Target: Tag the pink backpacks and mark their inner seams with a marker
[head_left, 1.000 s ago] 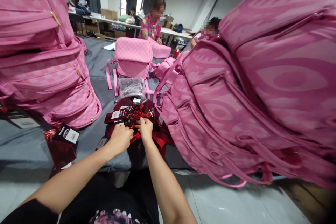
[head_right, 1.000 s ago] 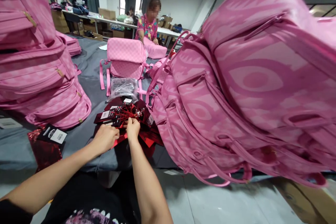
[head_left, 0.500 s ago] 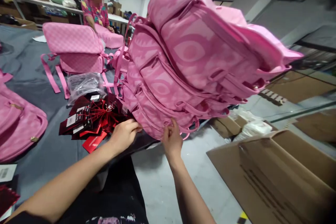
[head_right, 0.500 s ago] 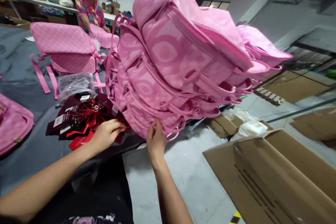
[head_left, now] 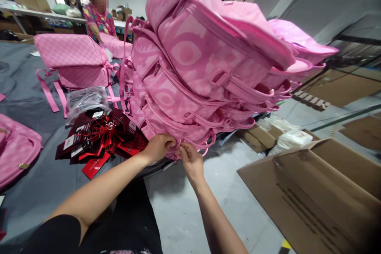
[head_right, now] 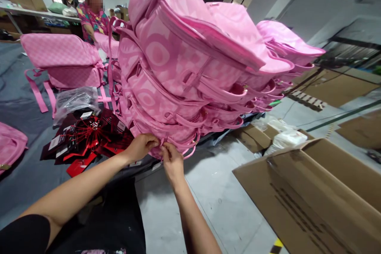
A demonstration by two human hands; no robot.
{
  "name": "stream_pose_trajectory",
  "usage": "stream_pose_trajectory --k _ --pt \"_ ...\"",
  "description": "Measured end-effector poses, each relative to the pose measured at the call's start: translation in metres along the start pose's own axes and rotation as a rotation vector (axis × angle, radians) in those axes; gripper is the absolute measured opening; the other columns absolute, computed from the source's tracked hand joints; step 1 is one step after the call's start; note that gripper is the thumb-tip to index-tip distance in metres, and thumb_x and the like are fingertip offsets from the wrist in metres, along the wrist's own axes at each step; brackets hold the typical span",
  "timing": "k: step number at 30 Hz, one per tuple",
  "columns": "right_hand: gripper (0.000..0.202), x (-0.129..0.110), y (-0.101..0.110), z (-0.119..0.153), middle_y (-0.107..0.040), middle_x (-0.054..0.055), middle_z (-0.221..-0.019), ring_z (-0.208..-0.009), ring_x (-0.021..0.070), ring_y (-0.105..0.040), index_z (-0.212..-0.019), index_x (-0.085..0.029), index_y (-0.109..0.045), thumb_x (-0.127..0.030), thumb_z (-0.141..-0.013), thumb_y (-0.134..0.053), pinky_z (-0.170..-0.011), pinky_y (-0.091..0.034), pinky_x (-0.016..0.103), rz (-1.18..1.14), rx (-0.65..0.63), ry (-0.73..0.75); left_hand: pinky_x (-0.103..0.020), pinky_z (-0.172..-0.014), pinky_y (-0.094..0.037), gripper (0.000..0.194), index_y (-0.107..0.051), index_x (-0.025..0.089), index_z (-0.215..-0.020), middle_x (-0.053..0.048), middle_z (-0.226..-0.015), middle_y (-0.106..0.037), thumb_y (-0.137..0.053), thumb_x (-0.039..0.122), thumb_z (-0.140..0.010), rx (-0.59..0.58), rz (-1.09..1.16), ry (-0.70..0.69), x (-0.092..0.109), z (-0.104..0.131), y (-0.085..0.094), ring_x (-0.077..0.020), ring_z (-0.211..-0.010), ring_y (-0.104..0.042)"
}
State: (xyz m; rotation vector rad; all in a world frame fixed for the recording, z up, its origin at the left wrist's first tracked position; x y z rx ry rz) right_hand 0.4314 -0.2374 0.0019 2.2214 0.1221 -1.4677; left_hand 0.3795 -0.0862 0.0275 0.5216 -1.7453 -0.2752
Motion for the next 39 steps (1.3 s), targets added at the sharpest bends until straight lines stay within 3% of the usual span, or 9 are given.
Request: stream_pose_trajectory --k 4,8,10,14,17,21,29,34,39 --pt "0.024 -0.014 0.016 -0.001 -0.072 0.004 -0.078 -0.055 0.0160 -0.064 -0.090 -0.020 -0.057 -0.043 -0.088 -0.057 -0.056 -0.052 0.029 -0.105 0.208 -0.048 -0.022 -0.064 -0.043 0.020 -0.064 0.013 -0.094 -0.001 -0.074 -0.063 -0.052 0.029 -0.089 -0.189 0.190 0.042 0.000 -0.005 0.000 -0.0122 -0.068 -0.057" --pt "0.028 -0.032 0.026 -0.005 -0.073 0.005 -0.083 -0.048 0.0133 -0.061 -0.089 -0.020 -0.050 -0.045 -0.086 -0.062 -0.048 -0.048 0.026 -0.279 0.371 -0.055 -0.022 -0.062 -0.045 0.049 -0.057 0.015 -0.115 0.000 -0.074 -0.064 -0.071 0.043 -0.078 -0.416 0.406 0.086 0.004 0.003 0.019 -0.0127 -0.067 -0.060" --pt "0.030 -0.036 0.023 -0.008 -0.073 0.006 -0.087 -0.048 0.0128 -0.062 -0.089 -0.021 -0.047 -0.046 -0.085 -0.063 -0.046 -0.046 0.025 -0.365 0.385 -0.065 -0.024 -0.069 -0.048 0.061 -0.055 0.018 -0.121 -0.003 -0.085 -0.066 -0.078 0.044 -0.071 -0.445 0.600 0.116 0.003 0.009 0.027 -0.0138 -0.076 -0.063" --pt "0.031 -0.037 0.011 -0.013 -0.073 0.003 -0.082 -0.048 0.0129 -0.062 -0.089 -0.023 -0.043 -0.047 -0.086 -0.062 -0.042 -0.042 0.023 -0.498 0.339 -0.064 -0.028 -0.072 -0.051 0.058 -0.061 0.016 -0.110 -0.005 -0.092 -0.068 -0.085 0.040 -0.063 -0.134 0.668 0.105 -0.014 0.020 0.028 -0.0156 -0.080 -0.065" --pt "0.028 -0.037 0.004 -0.016 -0.069 -0.001 -0.071 -0.047 0.0128 -0.062 -0.089 -0.022 -0.047 -0.044 -0.084 -0.065 -0.042 -0.043 0.022 -0.506 0.256 -0.029 -0.027 -0.072 -0.051 0.038 -0.065 0.014 -0.100 -0.004 -0.085 -0.068 -0.076 0.039 -0.073 0.126 0.569 0.069 -0.028 0.025 0.020 -0.0143 -0.076 -0.063" --pt "0.025 -0.040 0.001 -0.020 -0.066 -0.003 -0.065 -0.046 0.0118 -0.060 -0.085 -0.021 -0.055 -0.041 -0.081 -0.068 -0.045 -0.048 0.024 -0.442 0.132 -0.004 -0.030 -0.081 -0.048 0.018 -0.072 0.015 -0.093 -0.007 -0.089 -0.070 -0.064 0.029 -0.084 0.323 0.416 -0.006 -0.029 0.028 0.018 -0.0165 -0.084 -0.063" --pt "0.033 -0.045 0.004 -0.026 -0.067 0.002 -0.068 -0.055 0.0149 -0.062 -0.083 -0.019 -0.067 -0.052 -0.079 -0.067 -0.052 -0.053 0.028 -0.265 -0.231 -0.097 -0.047 -0.098 -0.036 0.031 -0.073 0.028 -0.108 -0.009 -0.122 -0.067 -0.055 0.016 -0.087 0.384 -0.227 -0.254 -0.006 0.038 0.023 -0.0271 -0.113 -0.054" --pt "0.031 -0.051 0.007 -0.028 -0.064 0.001 -0.062 -0.058 0.0149 -0.060 -0.081 -0.019 -0.069 -0.050 -0.079 -0.066 -0.057 -0.051 0.028 -0.143 -0.295 -0.093 -0.029 -0.071 -0.047 0.032 -0.072 0.019 -0.104 -0.005 -0.081 -0.071 -0.069 0.040 -0.080 0.221 0.490 0.021 -0.011 0.024 0.006 -0.0163 -0.074 -0.062" --pt "0.025 -0.055 0.011 -0.033 -0.064 -0.001 -0.061 -0.055 0.0135 -0.060 -0.080 -0.019 -0.068 -0.043 -0.076 -0.069 -0.055 -0.049 0.026 -0.158 -0.301 -0.121 -0.022 -0.055 -0.042 0.043 -0.070 0.012 -0.087 -0.005 -0.073 -0.069 -0.070 0.054 -0.074 0.207 0.667 0.106 -0.012 0.017 -0.002 -0.0117 -0.059 -0.058"
Point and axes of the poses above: each hand's wrist, its own z-axis away from the middle knuckle, its own y-axis out of the back of the hand, x = y × z, the point moved 3 cm from there along -z, towards the middle knuckle
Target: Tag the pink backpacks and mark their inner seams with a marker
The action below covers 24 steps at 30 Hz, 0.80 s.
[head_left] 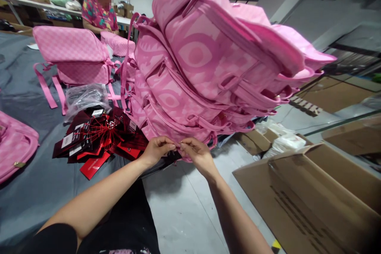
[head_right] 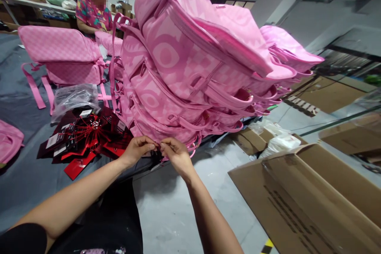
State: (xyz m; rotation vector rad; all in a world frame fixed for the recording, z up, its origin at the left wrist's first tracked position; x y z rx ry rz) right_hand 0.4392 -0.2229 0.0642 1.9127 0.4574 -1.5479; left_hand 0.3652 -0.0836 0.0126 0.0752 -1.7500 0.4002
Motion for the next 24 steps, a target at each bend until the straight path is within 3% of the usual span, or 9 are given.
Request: stream_pose_trajectory --k 7,13,20,24 --pt "0.030 -0.004 0.004 0.001 -0.071 0.003 -0.073 -0.065 0.0137 -0.065 -0.086 -0.017 -0.072 -0.045 -0.079 -0.065 -0.064 -0.051 0.027 -0.003 -0.194 -0.063 -0.020 -0.049 -0.032 0.045 -0.073 0.012 -0.086 -0.001 -0.066 -0.065 -0.070 0.055 -0.074 -0.014 0.027 -0.012 0.005 0.002 0.005 -0.0057 -0.050 -0.042" --pt "0.026 -0.009 0.005 0.002 -0.065 -0.001 -0.063 -0.054 0.0121 -0.059 -0.082 -0.018 -0.064 -0.041 -0.074 -0.069 -0.052 -0.048 0.025 -0.050 -0.204 -0.136 -0.022 -0.059 -0.044 0.039 -0.073 0.012 -0.081 -0.004 -0.072 -0.068 -0.073 0.050 -0.074 -0.094 -0.026 -0.013 0.005 0.003 0.002 -0.0099 -0.059 -0.055" --pt "0.011 -0.019 -0.001 0.006 -0.059 -0.003 -0.062 -0.059 0.0110 -0.053 -0.072 -0.019 -0.062 -0.025 -0.080 -0.057 -0.056 -0.042 0.022 0.306 -0.144 0.137 -0.024 -0.072 -0.047 0.020 -0.075 0.015 -0.084 -0.005 -0.079 -0.069 -0.070 0.033 -0.080 -0.115 -0.189 -0.091 0.007 0.004 0.004 -0.0135 -0.073 -0.062" --pt "0.013 -0.016 -0.003 0.008 -0.057 -0.003 -0.063 -0.058 0.0112 -0.050 -0.072 -0.019 -0.061 -0.023 -0.082 -0.053 -0.053 -0.039 0.022 0.346 -0.157 0.150 -0.024 -0.076 -0.046 0.017 -0.076 0.017 -0.088 -0.005 -0.083 -0.069 -0.064 0.028 -0.086 -0.140 -0.330 -0.153 0.010 0.006 0.004 -0.0143 -0.079 -0.063"
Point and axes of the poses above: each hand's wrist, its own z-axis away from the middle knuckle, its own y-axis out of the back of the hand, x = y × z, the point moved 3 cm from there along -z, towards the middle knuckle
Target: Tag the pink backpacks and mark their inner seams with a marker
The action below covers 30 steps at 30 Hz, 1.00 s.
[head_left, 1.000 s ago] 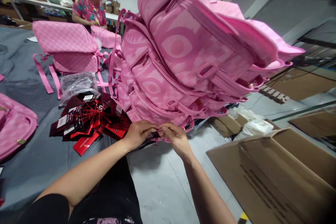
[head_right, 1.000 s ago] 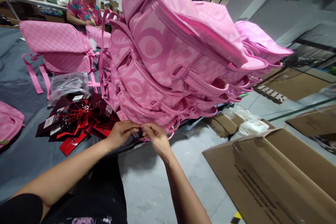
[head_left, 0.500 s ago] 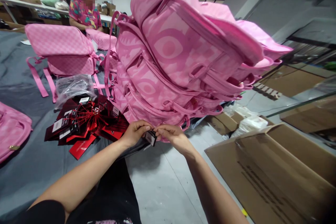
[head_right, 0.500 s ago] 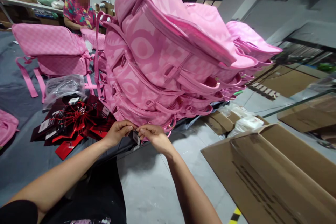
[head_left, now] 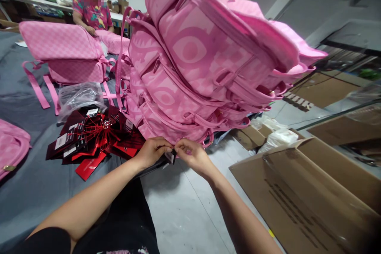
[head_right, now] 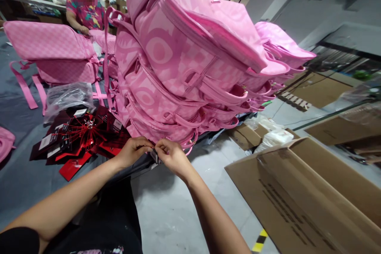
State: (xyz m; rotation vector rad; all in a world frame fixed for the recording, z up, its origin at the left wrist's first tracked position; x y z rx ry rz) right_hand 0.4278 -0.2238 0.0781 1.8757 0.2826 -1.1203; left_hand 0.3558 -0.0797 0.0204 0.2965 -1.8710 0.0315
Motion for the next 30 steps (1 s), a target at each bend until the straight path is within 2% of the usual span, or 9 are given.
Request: stream_pose_trajectory --k 4,6,9,12,16,20,23,27,30 --pt "0.013 0.002 -0.003 0.001 -0.054 -0.003 -0.061 -0.056 0.0107 -0.046 -0.074 -0.019 -0.060 -0.019 -0.083 -0.050 -0.053 -0.035 0.022 0.109 -0.053 0.013 -0.024 -0.077 -0.045 0.018 -0.073 0.020 -0.092 -0.005 -0.090 -0.070 -0.056 0.026 -0.090 -0.058 -0.239 -0.046 0.004 0.003 -0.002 -0.0147 -0.084 -0.064" --pt "0.015 0.001 -0.005 0.001 -0.053 -0.003 -0.062 -0.056 0.0107 -0.044 -0.073 -0.020 -0.060 -0.016 -0.083 -0.050 -0.055 -0.033 0.023 0.208 -0.059 0.055 -0.023 -0.076 -0.043 0.016 -0.071 0.022 -0.092 -0.003 -0.094 -0.070 -0.056 0.023 -0.090 -0.075 -0.403 -0.004 0.005 0.003 -0.003 -0.0148 -0.087 -0.064" --pt "0.017 -0.002 -0.009 0.001 -0.053 -0.003 -0.061 -0.058 0.0113 -0.045 -0.068 -0.020 -0.056 -0.012 -0.082 -0.050 -0.058 -0.033 0.023 0.315 -0.066 0.129 -0.023 -0.067 -0.039 0.009 -0.066 0.022 -0.089 -0.001 -0.085 -0.070 -0.058 0.020 -0.086 -0.075 -0.572 0.093 0.007 0.004 -0.003 -0.0160 -0.079 -0.064" --pt "0.017 -0.002 -0.013 -0.001 -0.052 -0.003 -0.061 -0.057 0.0109 -0.044 -0.066 -0.019 -0.054 -0.008 -0.078 -0.053 -0.060 -0.033 0.023 0.377 -0.063 0.187 -0.024 -0.061 -0.034 0.007 -0.062 0.021 -0.086 0.000 -0.077 -0.068 -0.056 0.018 -0.084 -0.122 -0.659 0.124 0.009 0.001 -0.001 -0.0170 -0.071 -0.063" --pt "0.016 0.001 -0.014 -0.002 -0.053 -0.004 -0.061 -0.057 0.0108 -0.042 -0.067 -0.019 -0.053 -0.007 -0.077 -0.055 -0.059 -0.031 0.023 0.431 -0.048 0.209 -0.024 -0.065 -0.035 0.016 -0.064 0.025 -0.091 -0.001 -0.090 -0.072 -0.050 0.020 -0.088 -0.178 -0.821 0.084 0.010 -0.003 -0.001 -0.0187 -0.082 -0.067" --pt "0.016 0.001 -0.013 -0.001 -0.052 -0.003 -0.060 -0.057 0.0112 -0.041 -0.067 -0.019 -0.053 -0.007 -0.076 -0.055 -0.060 -0.030 0.024 0.443 -0.009 0.199 -0.025 -0.062 -0.033 0.017 -0.065 0.025 -0.094 -0.003 -0.098 -0.072 -0.049 0.024 -0.089 -0.125 -0.957 0.120 0.010 0.000 -0.007 -0.0208 -0.082 -0.068" --pt "0.014 0.001 -0.012 0.000 -0.054 -0.003 -0.063 -0.058 0.0108 -0.045 -0.070 -0.019 -0.054 -0.007 -0.076 -0.056 -0.061 -0.032 0.023 0.391 0.012 0.173 -0.025 -0.063 -0.034 0.018 -0.063 0.022 -0.094 -0.003 -0.090 -0.072 -0.046 0.023 -0.089 -0.074 -0.873 0.163 0.008 0.004 -0.010 -0.0204 -0.080 -0.067" --pt "0.014 -0.002 -0.012 0.000 -0.055 -0.004 -0.063 -0.060 0.0106 -0.047 -0.072 -0.019 -0.055 -0.007 -0.077 -0.055 -0.063 -0.034 0.022 0.328 0.021 0.175 -0.024 -0.065 -0.038 0.021 -0.064 0.022 -0.091 -0.002 -0.078 -0.070 -0.043 0.023 -0.090 -0.112 -0.581 0.176 0.005 0.008 -0.009 -0.0172 -0.073 -0.066" --pt "0.014 -0.003 -0.012 0.000 -0.054 -0.005 -0.062 -0.060 0.0104 -0.049 -0.074 -0.019 -0.056 -0.006 -0.077 -0.055 -0.063 -0.034 0.022 0.253 0.030 0.149 -0.024 -0.061 -0.035 0.013 -0.061 0.021 -0.084 0.000 -0.070 -0.067 -0.052 0.029 -0.086 0.012 -0.631 0.223 0.006 0.008 -0.004 -0.0173 -0.066 -0.062"
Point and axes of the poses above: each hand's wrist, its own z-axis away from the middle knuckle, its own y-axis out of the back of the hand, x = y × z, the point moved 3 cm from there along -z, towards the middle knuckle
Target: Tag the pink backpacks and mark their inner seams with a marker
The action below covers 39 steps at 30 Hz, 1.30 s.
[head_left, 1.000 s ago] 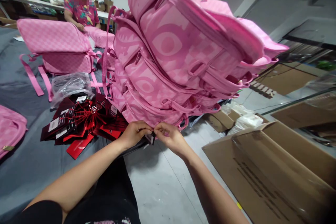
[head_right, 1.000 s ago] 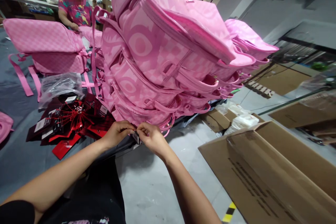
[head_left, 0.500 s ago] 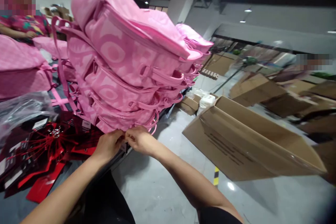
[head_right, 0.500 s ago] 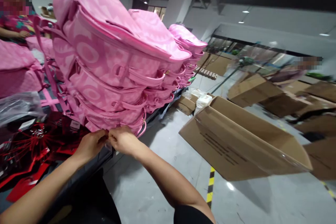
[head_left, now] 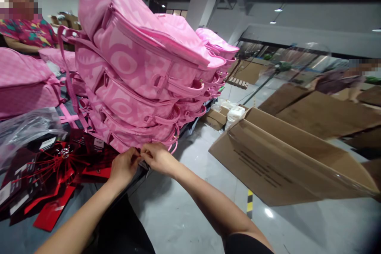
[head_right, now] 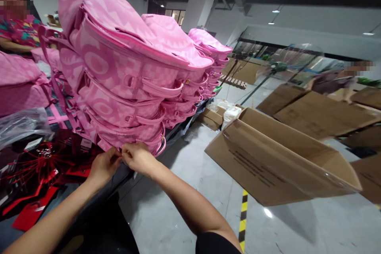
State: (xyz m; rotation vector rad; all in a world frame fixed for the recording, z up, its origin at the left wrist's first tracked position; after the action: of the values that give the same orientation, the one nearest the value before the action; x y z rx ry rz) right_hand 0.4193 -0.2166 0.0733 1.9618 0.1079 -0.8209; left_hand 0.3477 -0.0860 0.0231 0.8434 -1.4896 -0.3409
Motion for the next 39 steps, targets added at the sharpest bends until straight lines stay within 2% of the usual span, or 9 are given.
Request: stream_pose_trajectory --k 2,5,10,16,23,27,32,35,39 --pt "0.011 0.001 0.000 0.000 -0.055 -0.005 -0.064 -0.060 0.0105 -0.051 -0.079 -0.020 -0.055 -0.008 -0.079 -0.054 -0.061 -0.035 0.021 -0.037 0.019 -0.038 -0.023 -0.060 -0.035 0.011 -0.060 0.021 -0.087 0.000 -0.072 -0.067 -0.055 0.031 -0.085 0.029 0.031 -0.014 0.001 0.000 0.001 -0.0165 -0.065 -0.061" --pt "0.010 0.002 0.000 0.000 -0.057 -0.005 -0.066 -0.060 0.0108 -0.054 -0.088 -0.021 -0.053 -0.012 -0.082 -0.053 -0.061 -0.037 0.021 -0.091 0.030 -0.066 -0.022 -0.064 -0.038 0.015 -0.062 0.021 -0.093 -0.001 -0.079 -0.070 -0.049 0.027 -0.089 -0.066 0.140 -0.091 0.005 0.000 -0.004 -0.0147 -0.068 -0.063" --pt "0.008 0.004 -0.002 0.000 -0.059 -0.005 -0.068 -0.062 0.0118 -0.057 -0.087 -0.022 -0.051 -0.014 -0.085 -0.051 -0.061 -0.040 0.022 -0.163 0.038 -0.085 -0.022 -0.060 -0.034 0.010 -0.064 0.019 -0.087 -0.001 -0.070 -0.067 -0.056 0.025 -0.085 0.050 0.053 0.044 0.006 0.001 -0.004 -0.0148 -0.064 -0.061" --pt "0.002 0.008 -0.002 0.001 -0.063 -0.002 -0.072 -0.066 0.0149 -0.061 -0.089 -0.023 -0.051 -0.024 -0.089 -0.050 -0.063 -0.043 0.026 -0.159 0.038 -0.108 -0.022 -0.063 -0.038 0.016 -0.068 0.022 -0.093 0.000 -0.080 -0.072 -0.052 0.027 -0.089 0.008 0.091 -0.005 0.014 0.004 -0.004 -0.0152 -0.072 -0.064" --pt "0.021 0.011 0.000 0.000 -0.066 0.001 -0.074 -0.069 0.0181 -0.065 -0.086 -0.023 -0.054 -0.043 -0.086 -0.054 -0.062 -0.048 0.028 -0.184 0.014 -0.209 -0.020 -0.068 -0.043 0.019 -0.068 0.026 -0.102 0.002 -0.086 -0.074 -0.056 0.031 -0.089 -0.046 0.147 -0.019 0.017 0.006 0.001 -0.0137 -0.079 -0.067" --pt "0.027 0.015 0.000 -0.002 -0.067 0.003 -0.073 -0.069 0.0197 -0.066 -0.084 -0.022 -0.056 -0.049 -0.081 -0.056 -0.063 -0.051 0.029 -0.107 0.035 -0.231 -0.025 -0.075 -0.047 0.021 -0.067 0.021 -0.100 -0.002 -0.092 -0.073 -0.056 0.034 -0.088 -0.009 0.154 0.043 0.014 0.005 0.003 -0.0186 -0.088 -0.067" --pt "0.032 0.016 -0.003 -0.004 -0.069 0.004 -0.074 -0.072 0.0209 -0.067 -0.084 -0.022 -0.057 -0.053 -0.077 -0.057 -0.061 -0.051 0.028 -0.061 0.030 -0.268 -0.021 -0.072 -0.048 0.020 -0.066 0.021 -0.104 0.002 -0.091 -0.073 -0.052 0.029 -0.093 -0.138 0.258 -0.009 0.008 0.000 -0.003 -0.0108 -0.079 -0.067" --pt "0.034 0.017 -0.006 -0.004 -0.070 0.005 -0.076 -0.072 0.0215 -0.068 -0.084 -0.022 -0.058 -0.055 -0.076 -0.057 -0.060 -0.051 0.029 -0.043 0.025 -0.311 -0.025 -0.079 -0.046 0.017 -0.067 0.019 -0.099 -0.003 -0.101 -0.072 -0.058 0.028 -0.088 -0.086 0.222 0.000 0.003 0.000 0.002 -0.0181 -0.096 -0.066" --pt "0.038 0.019 -0.007 -0.003 -0.070 0.004 -0.075 -0.071 0.0213 -0.067 -0.087 -0.022 -0.058 -0.058 -0.075 -0.058 -0.061 -0.051 0.029 -0.033 0.027 -0.339 -0.019 -0.069 -0.044 0.023 -0.065 0.024 -0.108 0.003 -0.088 -0.073 -0.054 0.035 -0.091 -0.164 0.252 -0.050 0.001 0.001 0.003 -0.0132 -0.085 -0.068"
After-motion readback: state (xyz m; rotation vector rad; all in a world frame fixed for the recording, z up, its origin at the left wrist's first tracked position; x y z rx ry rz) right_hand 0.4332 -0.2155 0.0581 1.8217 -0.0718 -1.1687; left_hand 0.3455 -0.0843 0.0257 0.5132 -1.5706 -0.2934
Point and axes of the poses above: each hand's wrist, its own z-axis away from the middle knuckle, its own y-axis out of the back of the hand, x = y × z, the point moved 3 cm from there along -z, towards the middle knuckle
